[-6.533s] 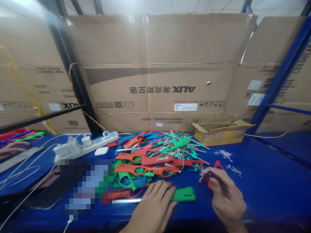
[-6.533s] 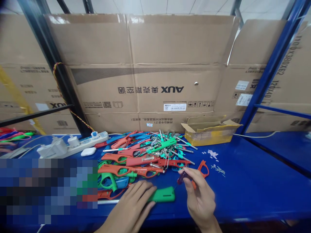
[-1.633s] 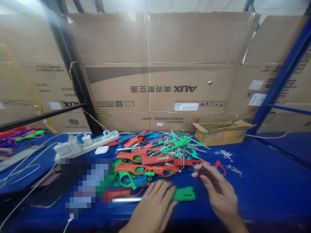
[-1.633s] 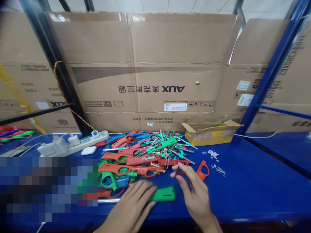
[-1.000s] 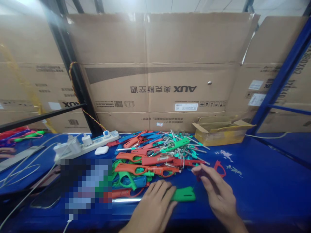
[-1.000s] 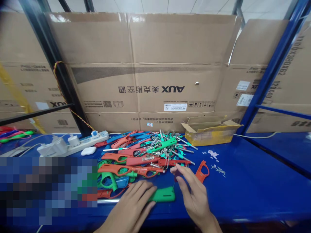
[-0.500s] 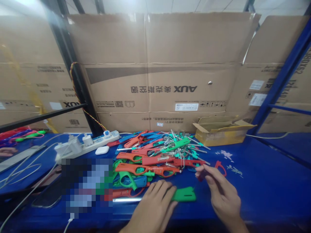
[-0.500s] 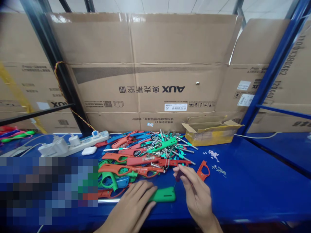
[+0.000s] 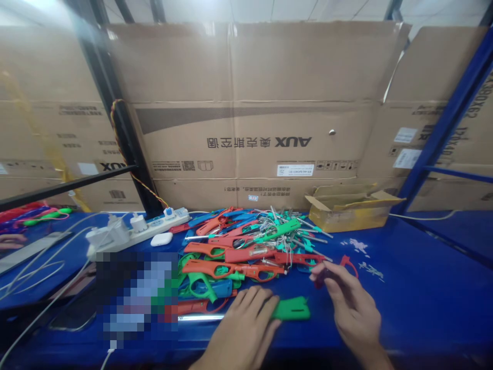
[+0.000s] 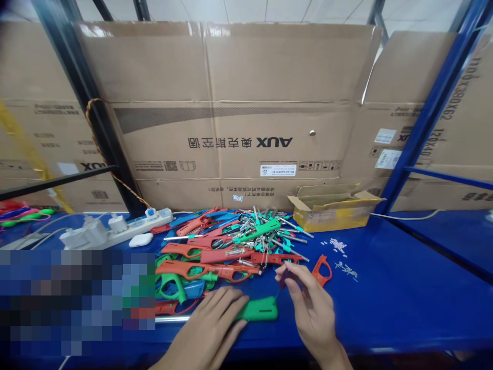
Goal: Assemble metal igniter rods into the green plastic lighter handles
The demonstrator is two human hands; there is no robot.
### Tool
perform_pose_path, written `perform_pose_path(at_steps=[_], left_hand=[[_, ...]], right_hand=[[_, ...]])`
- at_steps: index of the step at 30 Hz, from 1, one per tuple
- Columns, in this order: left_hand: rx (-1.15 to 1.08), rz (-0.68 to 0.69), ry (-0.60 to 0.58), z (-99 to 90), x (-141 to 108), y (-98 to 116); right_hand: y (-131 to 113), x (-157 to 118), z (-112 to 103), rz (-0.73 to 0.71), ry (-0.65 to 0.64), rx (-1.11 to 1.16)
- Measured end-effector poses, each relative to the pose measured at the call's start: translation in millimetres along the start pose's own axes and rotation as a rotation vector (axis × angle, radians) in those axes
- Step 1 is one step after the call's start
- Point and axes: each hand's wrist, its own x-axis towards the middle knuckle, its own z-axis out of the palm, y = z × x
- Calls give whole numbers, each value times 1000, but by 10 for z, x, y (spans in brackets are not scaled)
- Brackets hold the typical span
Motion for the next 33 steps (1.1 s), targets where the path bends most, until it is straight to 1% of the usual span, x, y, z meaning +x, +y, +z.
perform_pose_path(at_steps=[3, 7, 9, 14, 17, 20, 23, 27, 29, 33], left_hand=[[1, 1, -10, 2, -2, -7], [7, 5, -8, 18, -9, -12], [9, 4, -4, 18, -9, -10], [19, 8, 14, -6, 4, -1], [15, 4, 7, -14, 7, -1], [16, 7, 9, -15, 2, -3], [18, 3, 15, -16, 0, 0], [25, 3, 13, -9, 3, 1], [27, 5, 13, -7, 5, 0], [26, 8, 21, -15, 9, 2]], right_hand=[[47, 5, -31, -28, 12, 1], [56, 8, -60, -96, -28, -15], [22, -1, -43, -79, -20, -15], [-21, -26, 8, 43, 36, 8], [28, -11, -12, 37, 46, 61], [73, 8, -41, 9, 0, 71], [60, 2, -35, 9, -29, 78], [6, -12, -4, 44, 32, 73], [2, 4, -5, 13, 51, 76], [22, 51, -23, -72, 2, 80]])
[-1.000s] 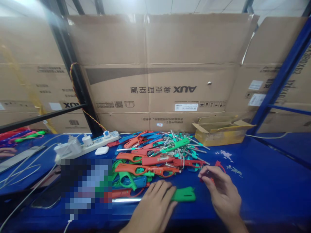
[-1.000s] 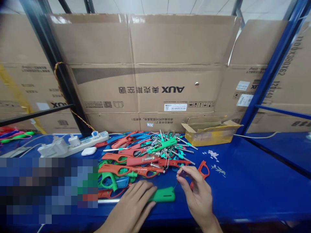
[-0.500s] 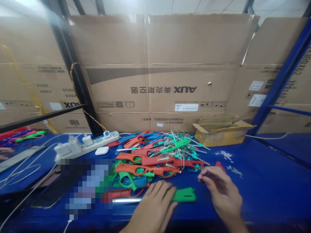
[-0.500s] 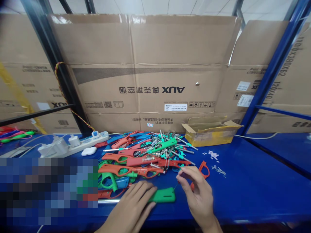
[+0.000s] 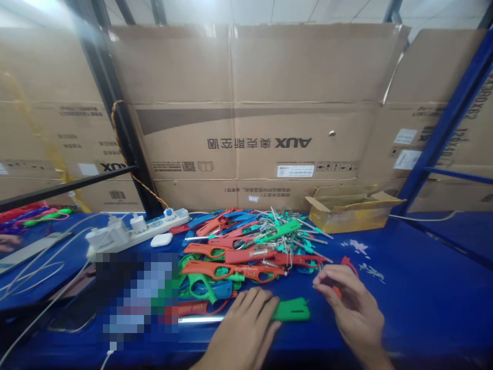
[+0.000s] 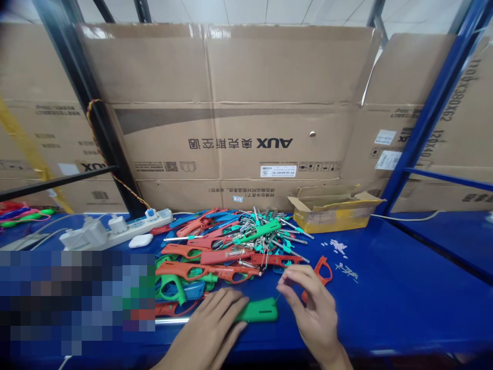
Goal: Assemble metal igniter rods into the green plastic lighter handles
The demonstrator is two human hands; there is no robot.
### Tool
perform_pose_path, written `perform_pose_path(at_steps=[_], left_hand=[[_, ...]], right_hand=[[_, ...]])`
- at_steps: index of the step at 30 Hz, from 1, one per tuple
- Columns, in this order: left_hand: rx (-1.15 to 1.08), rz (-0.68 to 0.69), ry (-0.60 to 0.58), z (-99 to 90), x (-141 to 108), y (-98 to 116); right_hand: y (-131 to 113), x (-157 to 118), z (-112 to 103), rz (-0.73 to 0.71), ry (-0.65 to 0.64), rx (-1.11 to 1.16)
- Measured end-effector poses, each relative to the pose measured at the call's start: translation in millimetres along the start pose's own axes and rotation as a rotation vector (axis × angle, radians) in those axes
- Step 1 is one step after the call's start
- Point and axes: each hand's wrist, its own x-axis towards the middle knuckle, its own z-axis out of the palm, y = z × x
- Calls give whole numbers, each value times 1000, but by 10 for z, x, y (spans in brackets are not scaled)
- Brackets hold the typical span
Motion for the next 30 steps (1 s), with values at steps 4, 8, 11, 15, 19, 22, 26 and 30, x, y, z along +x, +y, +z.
perform_pose_path(at_steps=[4, 8, 11, 15, 19, 22, 26, 30], left_hand=[[-1, -5, 3, -9, 3, 4], [-3, -1, 2, 1, -8, -2], [0, -3, 8, 9, -18, -9], [7, 1, 10, 11, -19, -10], [-6, -1, 12, 5, -10, -4], [-13, -1, 9, -3, -4, -2], [-14, -9, 4, -4, 2, -3], [-21, -7, -5, -4, 5, -1]], right_hand=[[-22, 1, 5, 20, -40, -29], [-37, -14, 13, 20, -35, -70], [5, -22, -7, 25, -32, -40], [66, -52, -48, 4, -12, -57], [25, -67, -48, -11, -68, -105], [-35, -37, -20, -13, -80, -107], [-31, 9, -11, -7, -66, -83], [1, 8, -42, -45, -73, -106]])
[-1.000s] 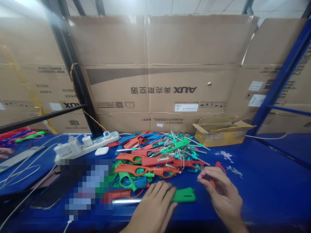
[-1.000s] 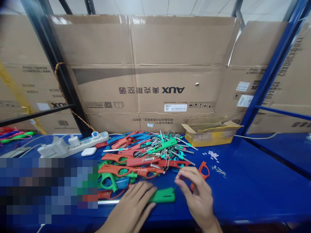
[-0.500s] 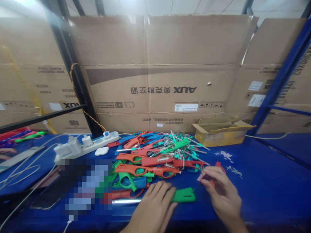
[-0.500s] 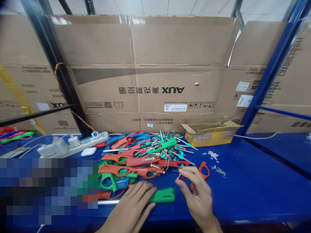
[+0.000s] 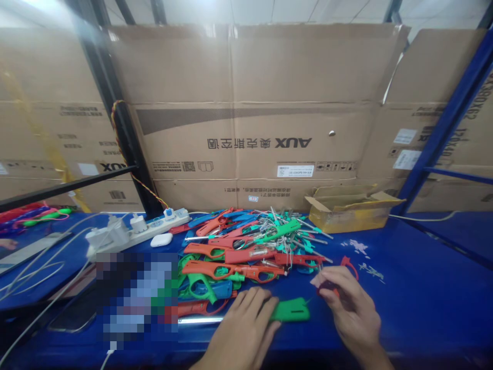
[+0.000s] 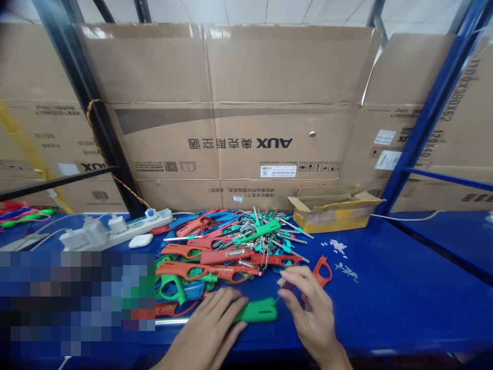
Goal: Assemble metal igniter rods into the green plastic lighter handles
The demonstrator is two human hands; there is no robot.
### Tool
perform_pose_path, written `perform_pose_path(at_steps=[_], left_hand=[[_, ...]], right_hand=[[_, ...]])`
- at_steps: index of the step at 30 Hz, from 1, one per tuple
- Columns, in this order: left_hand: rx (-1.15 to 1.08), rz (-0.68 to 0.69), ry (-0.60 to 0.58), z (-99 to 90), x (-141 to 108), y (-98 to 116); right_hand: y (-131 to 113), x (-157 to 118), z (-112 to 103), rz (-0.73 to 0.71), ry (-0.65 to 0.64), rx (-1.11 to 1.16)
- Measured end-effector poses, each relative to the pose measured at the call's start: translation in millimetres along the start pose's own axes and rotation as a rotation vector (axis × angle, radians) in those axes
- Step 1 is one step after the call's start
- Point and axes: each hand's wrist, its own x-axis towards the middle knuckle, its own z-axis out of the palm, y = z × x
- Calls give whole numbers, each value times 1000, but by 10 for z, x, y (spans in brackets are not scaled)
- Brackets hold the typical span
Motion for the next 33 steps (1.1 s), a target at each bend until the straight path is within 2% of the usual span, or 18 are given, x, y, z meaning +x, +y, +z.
perform_pose_path(at_steps=[5, 11, 19, 25, 29, 33], left_hand=[[-8, -2, -5, -4, -4, 4], [-30, -15, -46, 6, -10, -6], [-26, -4, -48, 7, -19, -4], [-20, -7, -29, 29, -33, -24], [-22, 1, -20, 34, -41, -26], [-22, 1, -10, 36, -32, -15]], right_hand=[[-80, 4, 9, -2, -42, -61], [-50, 24, 28, 41, 1, 20], [-63, -11, 0, -24, -53, -40], [-36, -25, 31, 13, -17, 71], [-23, -37, -9, -52, -81, 27], [-75, -27, 1, -49, -107, 0]])
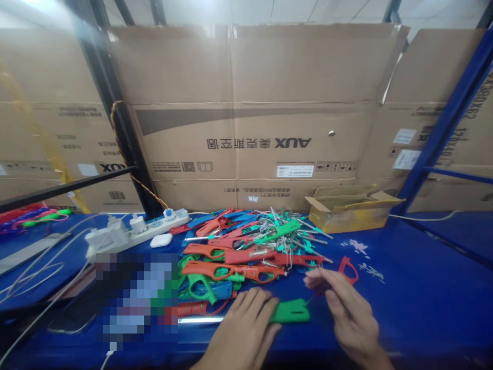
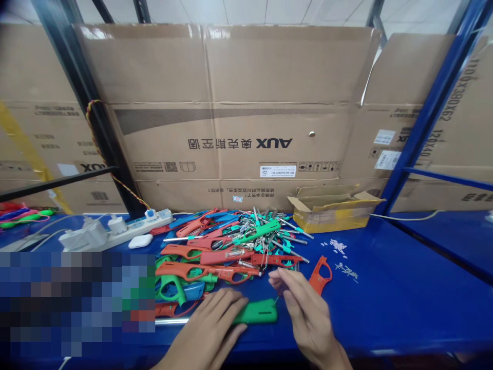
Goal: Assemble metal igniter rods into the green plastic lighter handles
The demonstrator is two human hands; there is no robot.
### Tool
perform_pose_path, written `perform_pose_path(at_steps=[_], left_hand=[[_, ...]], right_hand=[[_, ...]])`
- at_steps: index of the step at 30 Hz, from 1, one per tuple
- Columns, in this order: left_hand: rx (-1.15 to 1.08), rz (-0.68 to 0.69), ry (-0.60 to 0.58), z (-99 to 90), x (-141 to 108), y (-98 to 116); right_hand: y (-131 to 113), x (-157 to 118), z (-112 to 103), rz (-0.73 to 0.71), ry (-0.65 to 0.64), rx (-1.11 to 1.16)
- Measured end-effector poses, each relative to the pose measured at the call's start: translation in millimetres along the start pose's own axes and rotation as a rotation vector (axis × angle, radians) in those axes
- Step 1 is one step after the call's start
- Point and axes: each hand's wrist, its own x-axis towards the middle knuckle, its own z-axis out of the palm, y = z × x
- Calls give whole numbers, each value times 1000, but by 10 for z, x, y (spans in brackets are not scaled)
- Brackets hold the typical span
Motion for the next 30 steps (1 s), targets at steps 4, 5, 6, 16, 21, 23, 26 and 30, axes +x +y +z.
perform_pose_path(at_steps=[4, 5, 6, 16, 21, 23, 26, 30], left_hand=[[1, -3, -1, -2, 7, 0], [-1, -4, -5, -3, 7, -2], [-3, -6, -9, -3, 5, -4], [-2, -6, -24, 1, 9, 4], [4, 6, -18, -10, 17, -1], [4, 6, -14, -6, 13, -8], [3, 2, -8, 0, 6, -15], [5, 0, -18, 5, 5, -14]], right_hand=[[-10, 32, 7, 29, 45, 10], [-1, 35, 2, 32, 62, 17], [11, 33, -5, 31, 74, 23], [-1, -8, 20, 40, 18, -2], [33, 16, 6, 66, 83, 20], [65, 6, -6, 66, 123, 19], [74, -5, -19, 46, 135, 0], [-7, 16, -17, 14, 84, -96]])
